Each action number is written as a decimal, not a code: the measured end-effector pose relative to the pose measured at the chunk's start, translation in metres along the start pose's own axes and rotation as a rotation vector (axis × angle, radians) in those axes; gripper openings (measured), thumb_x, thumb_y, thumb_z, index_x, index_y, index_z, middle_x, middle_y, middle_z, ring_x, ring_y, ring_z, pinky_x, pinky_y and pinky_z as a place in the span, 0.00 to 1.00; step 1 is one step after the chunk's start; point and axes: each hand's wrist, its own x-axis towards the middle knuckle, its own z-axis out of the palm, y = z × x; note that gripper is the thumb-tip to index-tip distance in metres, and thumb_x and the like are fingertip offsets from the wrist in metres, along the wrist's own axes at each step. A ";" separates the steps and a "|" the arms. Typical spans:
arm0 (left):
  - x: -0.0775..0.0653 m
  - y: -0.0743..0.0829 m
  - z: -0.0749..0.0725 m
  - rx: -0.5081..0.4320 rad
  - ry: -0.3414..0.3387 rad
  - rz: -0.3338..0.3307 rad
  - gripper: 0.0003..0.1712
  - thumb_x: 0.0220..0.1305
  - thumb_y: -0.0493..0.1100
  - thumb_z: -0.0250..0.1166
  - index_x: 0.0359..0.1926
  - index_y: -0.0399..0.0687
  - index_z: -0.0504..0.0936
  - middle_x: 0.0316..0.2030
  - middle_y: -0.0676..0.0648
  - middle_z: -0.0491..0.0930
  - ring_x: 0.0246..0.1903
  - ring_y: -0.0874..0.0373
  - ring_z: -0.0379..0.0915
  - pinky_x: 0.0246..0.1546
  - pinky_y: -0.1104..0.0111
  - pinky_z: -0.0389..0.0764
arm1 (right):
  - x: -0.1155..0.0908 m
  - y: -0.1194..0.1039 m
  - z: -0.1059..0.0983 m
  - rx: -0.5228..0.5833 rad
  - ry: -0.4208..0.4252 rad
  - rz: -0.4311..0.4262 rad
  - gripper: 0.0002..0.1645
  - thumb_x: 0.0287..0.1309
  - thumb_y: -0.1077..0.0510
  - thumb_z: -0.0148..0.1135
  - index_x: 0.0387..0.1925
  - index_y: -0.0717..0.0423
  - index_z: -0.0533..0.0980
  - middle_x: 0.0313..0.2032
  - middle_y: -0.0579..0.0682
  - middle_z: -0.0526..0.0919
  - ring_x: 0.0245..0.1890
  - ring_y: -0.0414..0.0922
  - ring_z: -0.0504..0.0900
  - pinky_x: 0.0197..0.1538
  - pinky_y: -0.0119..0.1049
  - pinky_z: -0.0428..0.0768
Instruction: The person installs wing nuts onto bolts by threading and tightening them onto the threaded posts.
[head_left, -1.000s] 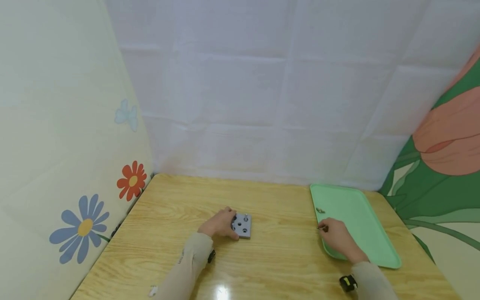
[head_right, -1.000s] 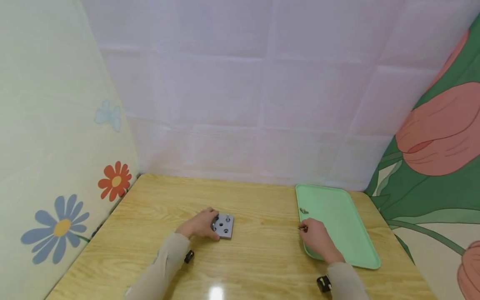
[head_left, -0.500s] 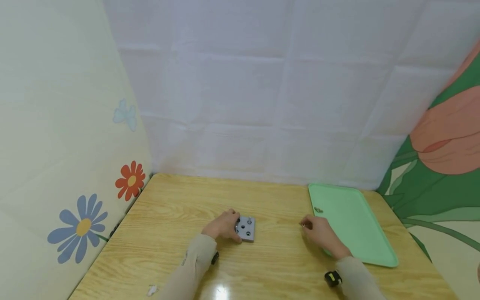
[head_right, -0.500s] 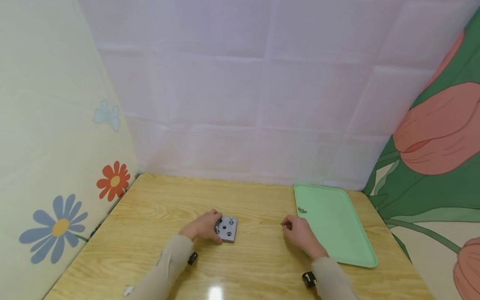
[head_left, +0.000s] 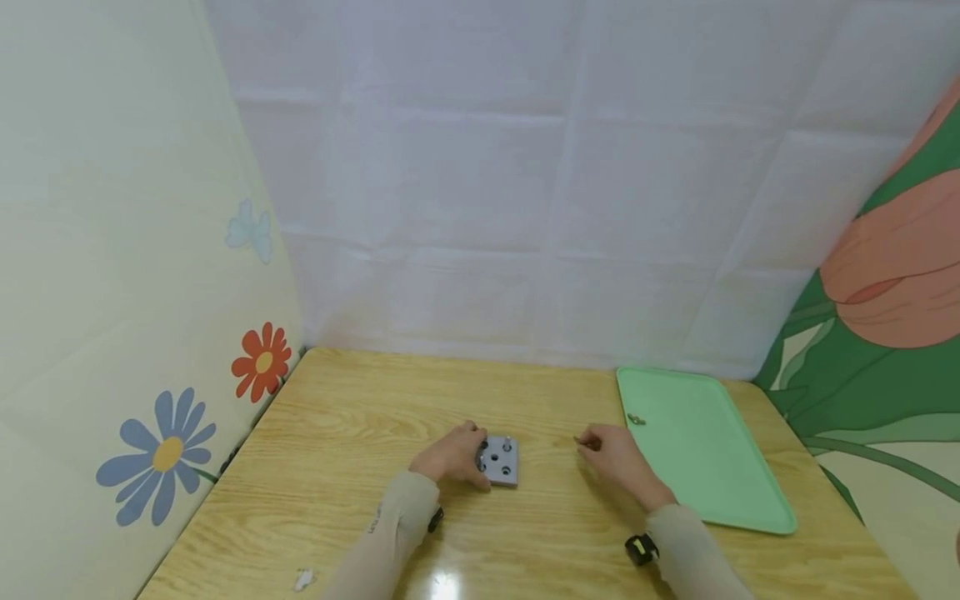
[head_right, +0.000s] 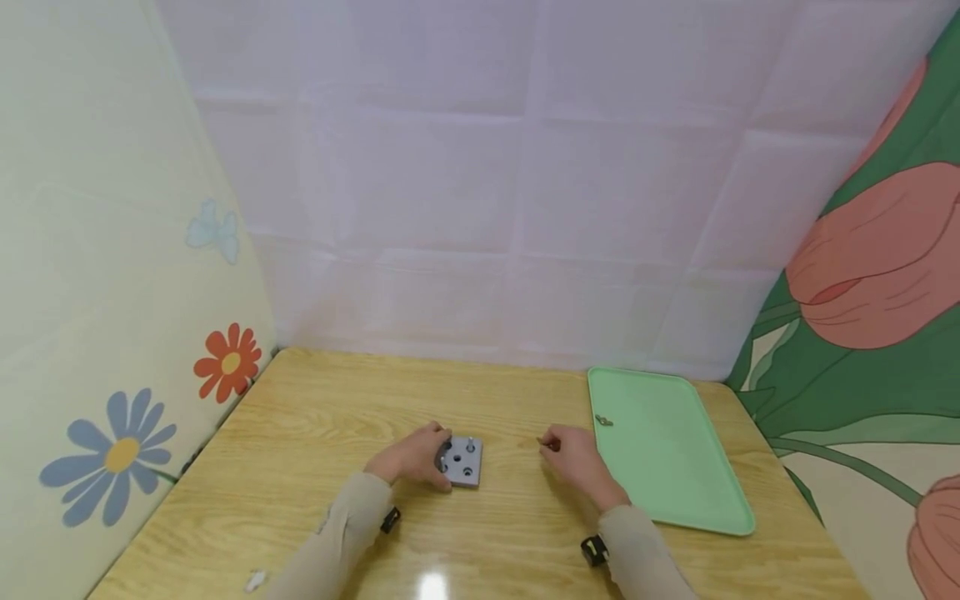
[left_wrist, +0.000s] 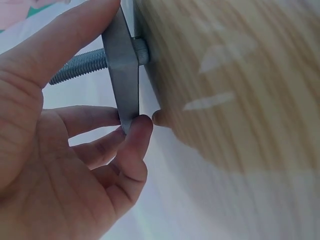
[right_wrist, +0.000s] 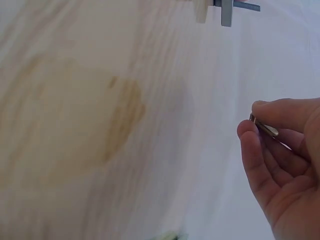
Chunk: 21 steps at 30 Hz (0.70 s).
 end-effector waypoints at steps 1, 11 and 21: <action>0.000 0.001 0.000 0.006 -0.002 0.001 0.48 0.44 0.53 0.77 0.64 0.39 0.67 0.58 0.41 0.67 0.51 0.52 0.67 0.52 0.59 0.71 | 0.001 -0.001 0.000 -0.003 0.000 -0.013 0.04 0.49 0.66 0.68 0.28 0.55 0.81 0.28 0.44 0.83 0.28 0.40 0.79 0.33 0.35 0.77; 0.001 0.009 0.006 0.006 -0.015 0.003 0.48 0.41 0.51 0.78 0.63 0.41 0.69 0.54 0.44 0.68 0.47 0.55 0.67 0.49 0.60 0.73 | 0.007 -0.013 0.006 -0.032 0.001 -0.050 0.08 0.46 0.66 0.71 0.23 0.50 0.80 0.24 0.41 0.80 0.27 0.38 0.77 0.32 0.34 0.76; 0.004 0.016 0.009 -0.010 -0.014 0.011 0.48 0.41 0.53 0.78 0.63 0.44 0.69 0.53 0.47 0.69 0.45 0.59 0.68 0.48 0.64 0.72 | 0.010 -0.031 0.008 0.020 -0.061 -0.023 0.08 0.47 0.64 0.70 0.23 0.49 0.80 0.25 0.40 0.80 0.27 0.36 0.76 0.33 0.33 0.76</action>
